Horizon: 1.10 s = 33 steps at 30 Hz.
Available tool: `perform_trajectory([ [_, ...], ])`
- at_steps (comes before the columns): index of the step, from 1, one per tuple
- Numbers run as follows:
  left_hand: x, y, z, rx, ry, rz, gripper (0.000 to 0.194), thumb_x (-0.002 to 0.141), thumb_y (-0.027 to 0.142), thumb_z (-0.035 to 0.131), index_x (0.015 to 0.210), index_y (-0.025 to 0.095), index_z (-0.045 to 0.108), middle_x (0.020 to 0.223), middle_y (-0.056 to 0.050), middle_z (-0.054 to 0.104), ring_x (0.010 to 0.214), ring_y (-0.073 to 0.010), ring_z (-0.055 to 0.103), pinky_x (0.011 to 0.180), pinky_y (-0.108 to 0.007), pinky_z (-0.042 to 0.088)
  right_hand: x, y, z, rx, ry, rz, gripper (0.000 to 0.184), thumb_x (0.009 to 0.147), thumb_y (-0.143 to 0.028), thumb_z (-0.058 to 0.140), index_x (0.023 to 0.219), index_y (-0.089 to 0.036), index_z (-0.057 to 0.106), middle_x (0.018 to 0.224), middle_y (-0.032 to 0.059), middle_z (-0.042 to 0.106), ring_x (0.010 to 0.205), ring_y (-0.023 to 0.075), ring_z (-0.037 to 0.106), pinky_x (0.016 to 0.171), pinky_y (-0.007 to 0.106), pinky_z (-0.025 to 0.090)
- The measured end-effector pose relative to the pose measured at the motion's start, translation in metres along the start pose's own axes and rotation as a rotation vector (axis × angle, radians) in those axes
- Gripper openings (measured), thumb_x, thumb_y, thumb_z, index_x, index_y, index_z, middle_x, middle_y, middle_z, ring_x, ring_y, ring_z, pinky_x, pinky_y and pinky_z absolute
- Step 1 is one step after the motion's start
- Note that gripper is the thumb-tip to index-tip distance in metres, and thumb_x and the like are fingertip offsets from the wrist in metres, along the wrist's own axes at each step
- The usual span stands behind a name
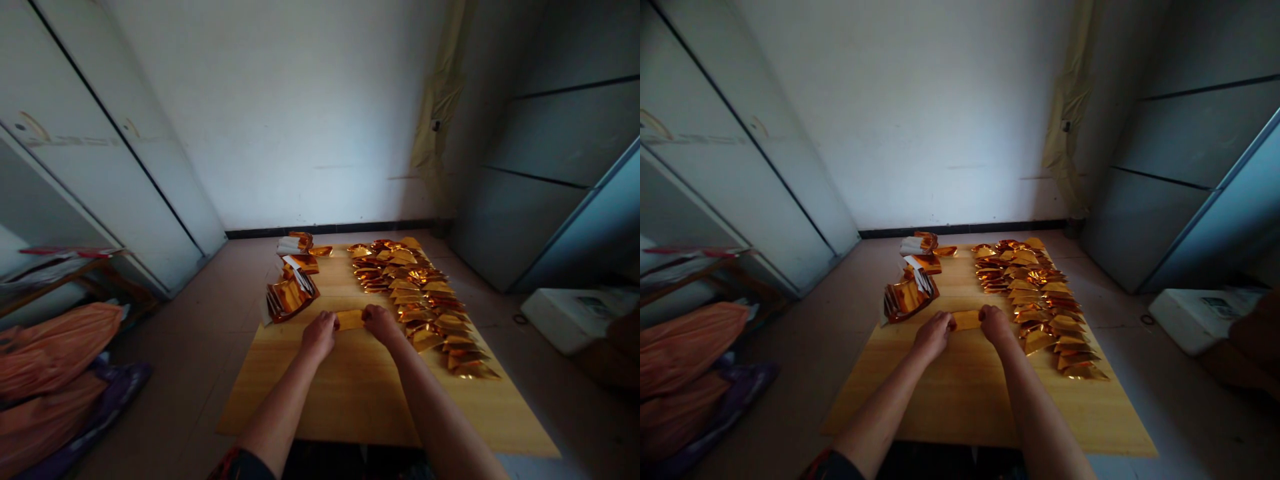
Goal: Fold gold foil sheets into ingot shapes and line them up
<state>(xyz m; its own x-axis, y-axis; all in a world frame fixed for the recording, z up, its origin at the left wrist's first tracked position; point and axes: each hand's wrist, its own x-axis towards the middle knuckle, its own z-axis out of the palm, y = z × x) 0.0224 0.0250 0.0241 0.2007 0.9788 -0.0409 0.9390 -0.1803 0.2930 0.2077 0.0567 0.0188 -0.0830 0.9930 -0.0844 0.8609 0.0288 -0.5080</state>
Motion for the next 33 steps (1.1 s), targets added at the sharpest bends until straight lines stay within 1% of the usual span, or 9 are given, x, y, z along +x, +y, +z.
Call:
perform_trajectory([
  [4,-0.001,-0.001,0.002,0.009,0.009,-0.01,0.027,0.082,0.005,0.044,0.096,0.023,0.056,0.104,-0.003,0.057,0.092,-0.0131,0.057,0.073,-0.022,0.042,-0.004,-0.004,0.0,-0.074,0.016,0.017,0.024,0.081,-0.009,0.048,0.09,-0.018,0.068,0.092,0.008,0.064,0.077,0.0135,0.059,0.063,0.02,0.036],
  [8,-0.001,0.003,0.006,0.01,0.073,-0.05,0.016,0.086,0.022,0.048,0.1,0.023,0.055,0.105,-0.004,0.054,0.094,-0.015,0.056,0.071,-0.024,0.042,-0.011,-0.007,0.002,-0.108,0.041,-0.039,0.021,0.084,-0.014,0.047,0.09,-0.019,0.066,0.096,0.0082,0.059,0.073,0.0128,0.057,0.061,0.021,0.035],
  [11,-0.002,0.005,0.01,0.008,0.137,-0.038,0.02,0.085,0.03,0.052,0.104,0.024,0.054,0.106,-0.003,0.053,0.093,-0.0158,0.056,0.069,-0.024,0.042,-0.015,-0.008,0.003,-0.077,0.072,-0.059,0.019,0.082,-0.012,0.047,0.086,-0.018,0.065,0.095,0.0074,0.057,0.072,0.012,0.056,0.062,0.021,0.034],
  [18,-0.014,0.001,0.013,-0.108,0.238,0.056,0.01,0.081,0.019,0.054,0.088,0.024,0.058,0.093,-0.001,0.056,0.091,-0.0136,0.055,0.074,-0.022,0.041,-0.026,-0.001,0.005,0.076,0.204,-0.177,0.019,0.073,-0.004,0.048,0.075,-0.018,0.06,0.089,0.0037,0.056,0.075,0.011,0.054,0.066,0.018,0.037],
  [20,-0.017,0.0,0.015,-0.137,0.268,0.101,0.004,0.081,0.023,0.055,0.082,0.022,0.059,0.089,-0.001,0.057,0.089,-0.0141,0.054,0.076,-0.023,0.041,-0.031,0.002,0.004,0.099,0.215,-0.223,0.018,0.074,-0.005,0.048,0.074,-0.018,0.06,0.089,0.0033,0.056,0.076,0.011,0.054,0.066,0.018,0.038],
  [22,-0.018,-0.001,0.017,-0.144,0.292,0.126,0.014,0.085,0.029,0.051,0.076,0.021,0.059,0.085,-0.002,0.056,0.087,-0.0145,0.053,0.078,-0.024,0.04,-0.036,0.004,0.002,0.093,0.202,-0.244,0.017,0.073,-0.007,0.049,0.075,-0.019,0.061,0.091,0.0026,0.057,0.075,0.0106,0.054,0.066,0.018,0.037],
  [25,-0.017,-0.003,0.02,-0.14,0.312,0.105,0.025,0.09,0.029,0.043,0.071,0.02,0.057,0.084,-0.003,0.057,0.085,-0.0141,0.052,0.077,-0.025,0.04,-0.041,0.005,-0.001,0.05,0.15,-0.237,0.012,0.074,-0.013,0.053,0.078,-0.02,0.062,0.094,0.0016,0.057,0.073,0.0098,0.055,0.064,0.018,0.036],
  [30,-0.016,-0.002,0.02,-0.16,0.282,0.078,0.006,0.08,0.021,0.058,0.074,0.021,0.058,0.087,-0.001,0.057,0.089,-0.0146,0.053,0.078,-0.024,0.041,-0.043,0.002,-0.001,-0.005,0.135,-0.152,0.008,0.079,-0.02,0.054,0.075,-0.019,0.061,0.092,0.0017,0.059,0.07,0.0097,0.055,0.06,0.019,0.035],
  [33,-0.016,-0.001,0.02,-0.173,0.283,0.072,0.004,0.077,0.019,0.061,0.076,0.021,0.058,0.088,-0.001,0.057,0.09,-0.0147,0.053,0.078,-0.024,0.041,-0.042,0.002,0.001,-0.032,0.182,-0.122,0.007,0.077,-0.018,0.056,0.082,-0.02,0.061,0.093,0.0015,0.059,0.071,0.011,0.056,0.06,0.019,0.035],
])
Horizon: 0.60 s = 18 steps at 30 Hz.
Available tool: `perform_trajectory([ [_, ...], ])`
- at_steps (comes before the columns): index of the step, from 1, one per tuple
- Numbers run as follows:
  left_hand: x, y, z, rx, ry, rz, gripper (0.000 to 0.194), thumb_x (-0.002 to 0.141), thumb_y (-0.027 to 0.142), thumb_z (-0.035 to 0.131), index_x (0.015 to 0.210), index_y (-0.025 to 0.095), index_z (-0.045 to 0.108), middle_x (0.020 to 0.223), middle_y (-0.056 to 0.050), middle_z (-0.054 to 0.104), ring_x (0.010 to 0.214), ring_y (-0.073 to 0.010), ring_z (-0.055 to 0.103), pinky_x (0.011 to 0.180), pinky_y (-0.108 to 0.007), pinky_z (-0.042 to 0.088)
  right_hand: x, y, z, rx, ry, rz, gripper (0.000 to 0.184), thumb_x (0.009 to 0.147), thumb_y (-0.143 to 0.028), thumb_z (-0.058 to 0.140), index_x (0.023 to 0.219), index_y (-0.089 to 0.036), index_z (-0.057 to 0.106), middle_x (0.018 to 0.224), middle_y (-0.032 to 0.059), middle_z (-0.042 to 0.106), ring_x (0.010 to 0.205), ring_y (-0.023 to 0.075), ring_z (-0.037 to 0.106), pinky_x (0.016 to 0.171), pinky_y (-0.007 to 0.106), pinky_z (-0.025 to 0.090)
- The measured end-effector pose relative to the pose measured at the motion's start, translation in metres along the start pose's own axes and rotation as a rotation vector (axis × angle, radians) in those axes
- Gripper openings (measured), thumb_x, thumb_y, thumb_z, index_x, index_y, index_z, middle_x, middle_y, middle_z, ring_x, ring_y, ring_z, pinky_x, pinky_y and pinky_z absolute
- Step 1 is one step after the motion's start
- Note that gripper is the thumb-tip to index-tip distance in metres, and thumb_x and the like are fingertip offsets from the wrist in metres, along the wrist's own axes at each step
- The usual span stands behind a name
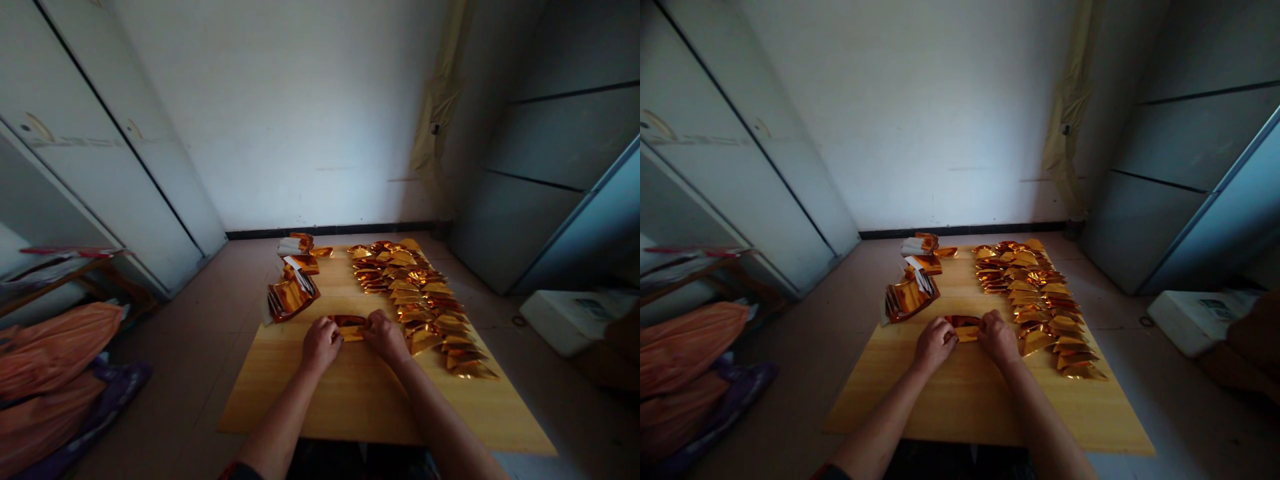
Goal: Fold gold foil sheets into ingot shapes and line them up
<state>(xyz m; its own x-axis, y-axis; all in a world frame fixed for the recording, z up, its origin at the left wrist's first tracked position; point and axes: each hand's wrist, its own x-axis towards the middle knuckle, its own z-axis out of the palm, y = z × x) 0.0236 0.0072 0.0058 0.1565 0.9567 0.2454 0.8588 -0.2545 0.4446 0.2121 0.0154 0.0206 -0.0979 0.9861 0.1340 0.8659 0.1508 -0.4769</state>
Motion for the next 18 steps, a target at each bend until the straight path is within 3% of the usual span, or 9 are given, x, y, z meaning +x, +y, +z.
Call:
perform_trajectory([
  [3,-0.001,0.0,0.001,-0.007,0.023,0.0,0.007,0.075,0.018,0.061,0.075,0.021,0.055,0.085,0.0,0.056,0.088,-0.0143,0.053,0.077,-0.024,0.041,0.003,0.001,0.003,-0.001,0.083,-0.021,0.026,0.076,-0.017,0.057,0.102,-0.022,0.058,0.101,0.0025,0.059,0.08,0.0143,0.057,0.064,0.021,0.038],
  [7,-0.002,-0.003,0.004,-0.019,0.061,-0.009,0.012,0.074,0.018,0.062,0.08,0.021,0.052,0.087,0.001,0.054,0.087,-0.0141,0.053,0.078,-0.025,0.043,0.01,0.001,0.007,-0.003,0.13,-0.169,0.042,0.075,-0.012,0.054,0.116,-0.021,0.054,0.108,0.0066,0.058,0.099,0.0187,0.053,0.081,0.025,0.04],
  [10,-0.003,-0.004,0.007,-0.037,0.114,-0.017,0.023,0.072,0.016,0.063,0.09,0.022,0.05,0.093,-0.001,0.054,0.092,-0.0151,0.054,0.082,-0.027,0.045,0.012,0.0,0.008,-0.028,0.102,-0.233,0.034,0.075,-0.007,0.052,0.104,-0.021,0.06,0.105,0.0068,0.059,0.1,0.0191,0.05,0.086,0.027,0.037],
  [15,-0.003,-0.004,0.008,-0.081,0.18,0.01,0.057,0.07,0.013,0.063,0.121,0.023,0.039,0.113,-0.006,0.052,0.11,-0.0193,0.051,0.094,-0.033,0.045,0.01,-0.001,0.006,-0.061,0.111,-0.218,0.019,0.079,-0.008,0.048,0.082,-0.02,0.062,0.094,0.0061,0.06,0.091,0.0184,0.049,0.081,0.027,0.035],
  [18,-0.003,-0.002,0.006,-0.1,0.179,0.028,0.062,0.07,0.011,0.063,0.125,0.023,0.036,0.119,-0.008,0.049,0.117,-0.021,0.047,0.1,-0.036,0.042,0.006,0.0,0.003,-0.071,0.136,-0.23,0.018,0.078,-0.008,0.047,0.077,-0.019,0.061,0.088,0.0064,0.06,0.087,0.0184,0.049,0.078,0.026,0.034],
])
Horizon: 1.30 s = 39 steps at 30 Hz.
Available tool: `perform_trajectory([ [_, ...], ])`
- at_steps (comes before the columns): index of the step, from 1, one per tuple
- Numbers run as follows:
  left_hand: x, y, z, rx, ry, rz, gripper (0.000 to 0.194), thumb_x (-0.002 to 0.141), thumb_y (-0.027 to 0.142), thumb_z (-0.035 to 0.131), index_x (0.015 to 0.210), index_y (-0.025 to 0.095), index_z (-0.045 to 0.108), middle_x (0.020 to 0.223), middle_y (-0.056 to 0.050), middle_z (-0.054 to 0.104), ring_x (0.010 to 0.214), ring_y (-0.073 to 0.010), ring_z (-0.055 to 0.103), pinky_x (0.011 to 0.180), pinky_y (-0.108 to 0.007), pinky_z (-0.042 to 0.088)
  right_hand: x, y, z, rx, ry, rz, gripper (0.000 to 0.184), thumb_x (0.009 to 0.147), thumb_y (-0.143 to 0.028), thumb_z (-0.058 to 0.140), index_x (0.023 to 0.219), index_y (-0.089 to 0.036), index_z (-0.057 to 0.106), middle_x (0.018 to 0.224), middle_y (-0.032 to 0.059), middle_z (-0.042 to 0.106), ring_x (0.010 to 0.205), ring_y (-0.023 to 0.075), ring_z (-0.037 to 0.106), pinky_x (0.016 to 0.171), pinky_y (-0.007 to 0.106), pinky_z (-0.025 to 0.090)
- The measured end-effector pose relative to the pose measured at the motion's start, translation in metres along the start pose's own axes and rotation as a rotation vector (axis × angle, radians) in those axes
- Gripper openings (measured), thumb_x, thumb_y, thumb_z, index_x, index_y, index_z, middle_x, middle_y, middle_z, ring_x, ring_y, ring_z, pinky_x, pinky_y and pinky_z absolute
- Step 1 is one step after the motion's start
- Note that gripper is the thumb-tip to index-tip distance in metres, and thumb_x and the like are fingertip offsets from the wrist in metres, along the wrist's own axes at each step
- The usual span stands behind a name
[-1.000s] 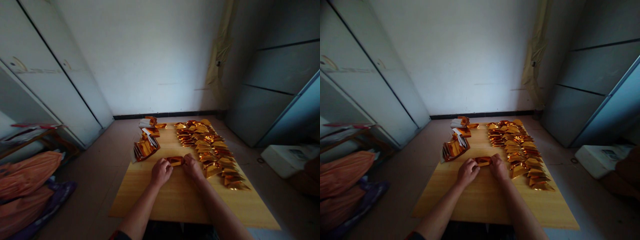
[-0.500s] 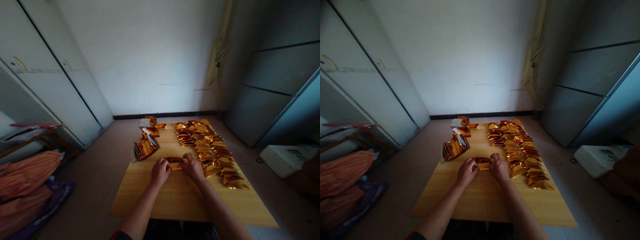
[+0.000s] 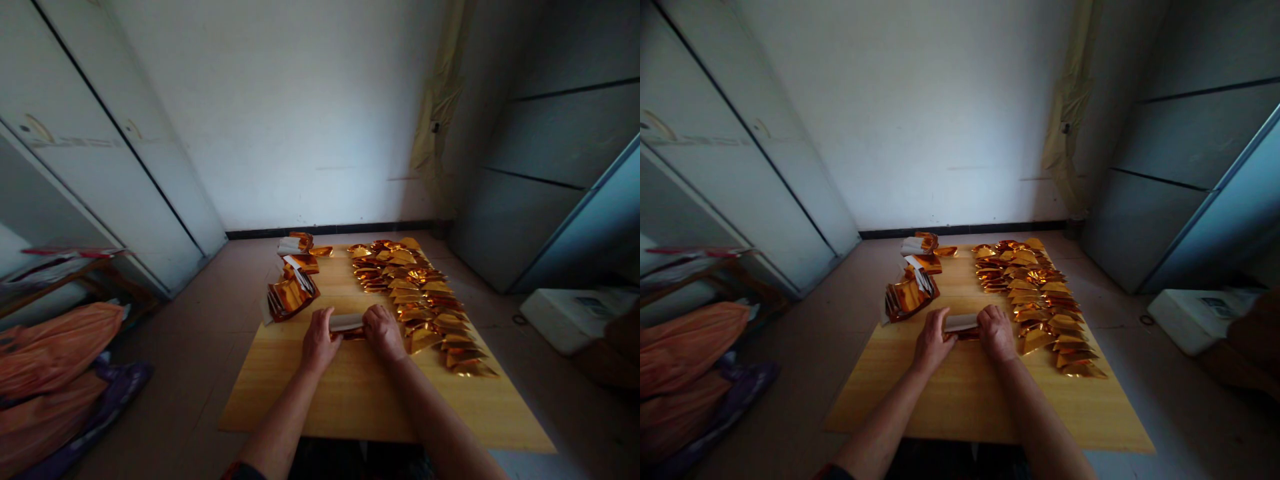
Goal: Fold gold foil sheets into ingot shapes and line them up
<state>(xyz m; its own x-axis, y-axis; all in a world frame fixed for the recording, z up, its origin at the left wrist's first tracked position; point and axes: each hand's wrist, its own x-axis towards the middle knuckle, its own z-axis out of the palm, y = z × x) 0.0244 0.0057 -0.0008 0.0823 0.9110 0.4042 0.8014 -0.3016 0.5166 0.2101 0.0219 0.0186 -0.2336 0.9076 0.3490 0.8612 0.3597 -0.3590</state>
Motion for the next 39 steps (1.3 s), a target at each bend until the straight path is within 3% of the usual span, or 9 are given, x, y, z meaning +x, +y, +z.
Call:
perform_trajectory([
  [5,0.0,0.003,-0.003,0.015,-0.069,-0.039,0.037,0.073,0.013,0.062,0.107,0.024,0.05,0.11,-0.004,0.051,0.106,-0.0182,0.052,0.093,-0.032,0.046,-0.005,0.001,0.0,0.039,-0.066,-0.037,0.019,0.073,-0.009,0.048,0.082,-0.018,0.062,0.087,0.006,0.062,0.085,0.0183,0.051,0.077,0.027,0.034],
  [10,0.001,0.003,-0.004,0.06,-0.118,-0.047,0.026,0.075,0.015,0.06,0.098,0.024,0.055,0.101,-0.003,0.055,0.099,-0.0171,0.053,0.089,-0.03,0.046,-0.007,0.002,0.004,0.087,-0.146,-0.015,0.041,0.07,-0.011,0.053,0.109,-0.02,0.059,0.102,0.0061,0.064,0.097,0.02,0.051,0.082,0.029,0.034],
  [17,0.0,0.005,-0.008,0.057,-0.127,0.0,0.017,0.074,0.01,0.059,0.086,0.023,0.059,0.094,-0.002,0.059,0.096,-0.0158,0.053,0.086,-0.027,0.044,-0.008,0.004,0.0,0.057,-0.234,-0.051,0.025,0.071,-0.01,0.053,0.091,-0.02,0.065,0.094,0.0042,0.064,0.096,0.0188,0.05,0.08,0.027,0.033],
  [24,-0.005,0.0,-0.012,0.117,-0.21,0.019,0.021,0.074,0.007,0.055,0.084,0.024,0.061,0.091,-0.001,0.064,0.094,-0.0168,0.054,0.083,-0.027,0.044,-0.012,0.0,-0.006,-0.105,-0.256,-0.133,0.019,0.081,-0.012,0.051,0.092,-0.02,0.063,0.095,0.0063,0.061,0.094,0.0195,0.048,0.077,0.028,0.031],
  [30,-0.011,-0.006,-0.019,0.16,-0.258,0.167,0.029,0.071,0.003,0.054,0.089,0.025,0.062,0.093,-0.002,0.066,0.094,-0.0188,0.054,0.084,-0.03,0.044,-0.016,0.003,-0.004,-0.186,-0.244,-0.232,0.015,0.088,-0.016,0.046,0.091,-0.02,0.061,0.096,0.0073,0.061,0.092,0.02,0.048,0.076,0.029,0.03],
  [39,-0.017,-0.005,-0.027,0.207,-0.287,0.284,0.03,0.071,0.003,0.049,0.088,0.023,0.063,0.11,-0.002,0.065,0.1,-0.0202,0.053,0.09,-0.036,0.044,-0.024,0.001,-0.012,-0.185,-0.247,-0.264,0.015,0.088,-0.014,0.047,0.09,-0.02,0.061,0.098,0.0056,0.06,0.092,0.0189,0.047,0.079,0.029,0.031],
])
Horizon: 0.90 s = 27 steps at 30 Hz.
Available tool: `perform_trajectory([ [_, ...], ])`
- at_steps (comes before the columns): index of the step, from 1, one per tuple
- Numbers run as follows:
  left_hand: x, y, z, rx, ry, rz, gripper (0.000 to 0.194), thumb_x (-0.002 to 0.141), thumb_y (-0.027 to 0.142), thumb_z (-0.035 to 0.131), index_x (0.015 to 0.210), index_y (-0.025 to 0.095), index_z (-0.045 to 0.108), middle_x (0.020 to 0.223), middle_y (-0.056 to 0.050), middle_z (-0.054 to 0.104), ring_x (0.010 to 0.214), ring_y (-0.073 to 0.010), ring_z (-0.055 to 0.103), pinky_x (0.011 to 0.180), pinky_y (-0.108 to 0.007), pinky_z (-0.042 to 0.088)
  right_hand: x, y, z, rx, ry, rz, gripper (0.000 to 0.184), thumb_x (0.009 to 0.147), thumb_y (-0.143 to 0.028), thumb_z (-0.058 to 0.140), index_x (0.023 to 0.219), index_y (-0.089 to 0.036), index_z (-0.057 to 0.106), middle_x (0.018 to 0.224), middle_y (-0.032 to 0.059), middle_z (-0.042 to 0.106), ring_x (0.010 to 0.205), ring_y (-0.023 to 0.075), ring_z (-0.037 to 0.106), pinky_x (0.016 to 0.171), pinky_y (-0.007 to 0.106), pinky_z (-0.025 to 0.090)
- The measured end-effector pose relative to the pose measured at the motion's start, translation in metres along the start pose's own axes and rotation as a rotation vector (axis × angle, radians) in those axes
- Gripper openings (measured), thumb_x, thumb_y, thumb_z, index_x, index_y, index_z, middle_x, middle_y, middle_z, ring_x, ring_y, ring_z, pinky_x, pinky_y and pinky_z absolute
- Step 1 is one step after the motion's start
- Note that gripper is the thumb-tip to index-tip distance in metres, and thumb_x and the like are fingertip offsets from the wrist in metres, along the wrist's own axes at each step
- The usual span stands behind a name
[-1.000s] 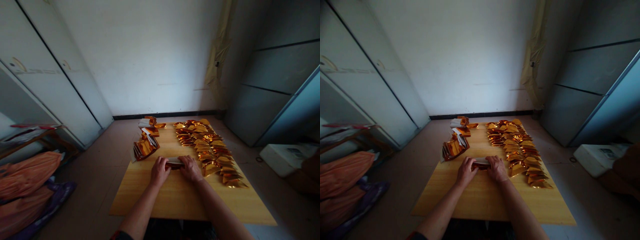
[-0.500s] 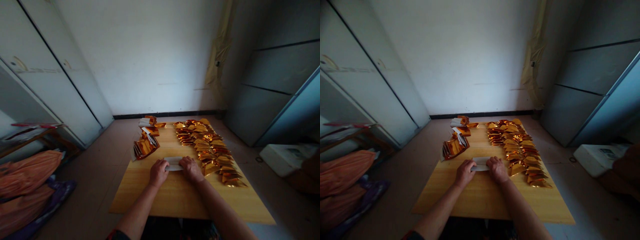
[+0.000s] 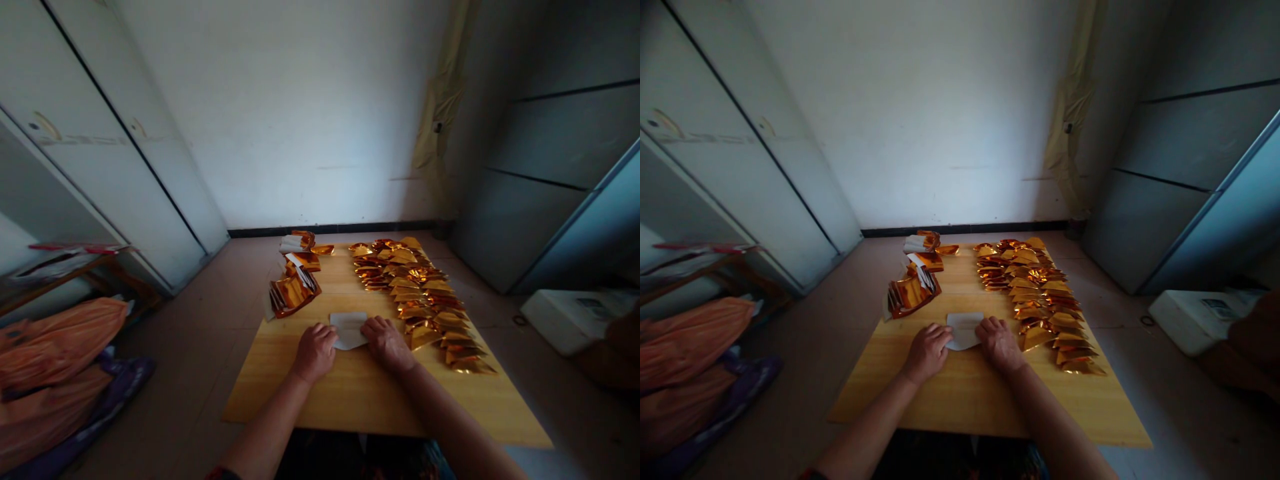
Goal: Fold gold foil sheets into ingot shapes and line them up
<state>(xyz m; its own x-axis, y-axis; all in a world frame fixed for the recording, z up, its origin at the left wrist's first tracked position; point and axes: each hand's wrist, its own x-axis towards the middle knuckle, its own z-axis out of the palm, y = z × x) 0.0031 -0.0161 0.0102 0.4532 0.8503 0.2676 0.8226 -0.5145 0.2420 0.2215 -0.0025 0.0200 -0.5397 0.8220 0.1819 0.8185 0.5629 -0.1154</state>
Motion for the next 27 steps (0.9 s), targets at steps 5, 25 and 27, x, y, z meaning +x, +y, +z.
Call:
perform_trajectory([
  [5,-0.007,0.002,-0.002,-0.001,0.009,0.026,0.033,0.068,0.005,0.052,0.094,0.022,0.063,0.118,-0.005,0.061,0.106,-0.022,0.052,0.093,-0.038,0.043,-0.005,-0.001,0.0,0.013,-0.002,-0.005,0.018,0.089,-0.016,0.046,0.092,-0.022,0.062,0.098,0.0051,0.06,0.093,0.019,0.047,0.08,0.029,0.032],
  [25,-0.007,-0.004,0.004,-0.024,0.122,0.094,0.02,0.074,0.013,0.056,0.09,0.02,0.065,0.112,-0.005,0.066,0.098,-0.0214,0.057,0.087,-0.039,0.047,-0.015,-0.002,0.003,0.042,0.091,-0.148,0.023,0.093,-0.023,0.042,0.101,-0.023,0.064,0.107,0.0076,0.062,0.098,0.0196,0.049,0.086,0.033,0.033],
  [27,-0.008,-0.002,0.003,-0.025,0.112,0.094,0.022,0.073,0.015,0.057,0.093,0.02,0.064,0.114,-0.006,0.065,0.101,-0.0222,0.056,0.088,-0.04,0.046,-0.014,-0.003,0.001,0.056,0.061,-0.15,0.021,0.093,-0.023,0.043,0.098,-0.022,0.064,0.098,0.0061,0.063,0.094,0.018,0.05,0.084,0.032,0.033],
])
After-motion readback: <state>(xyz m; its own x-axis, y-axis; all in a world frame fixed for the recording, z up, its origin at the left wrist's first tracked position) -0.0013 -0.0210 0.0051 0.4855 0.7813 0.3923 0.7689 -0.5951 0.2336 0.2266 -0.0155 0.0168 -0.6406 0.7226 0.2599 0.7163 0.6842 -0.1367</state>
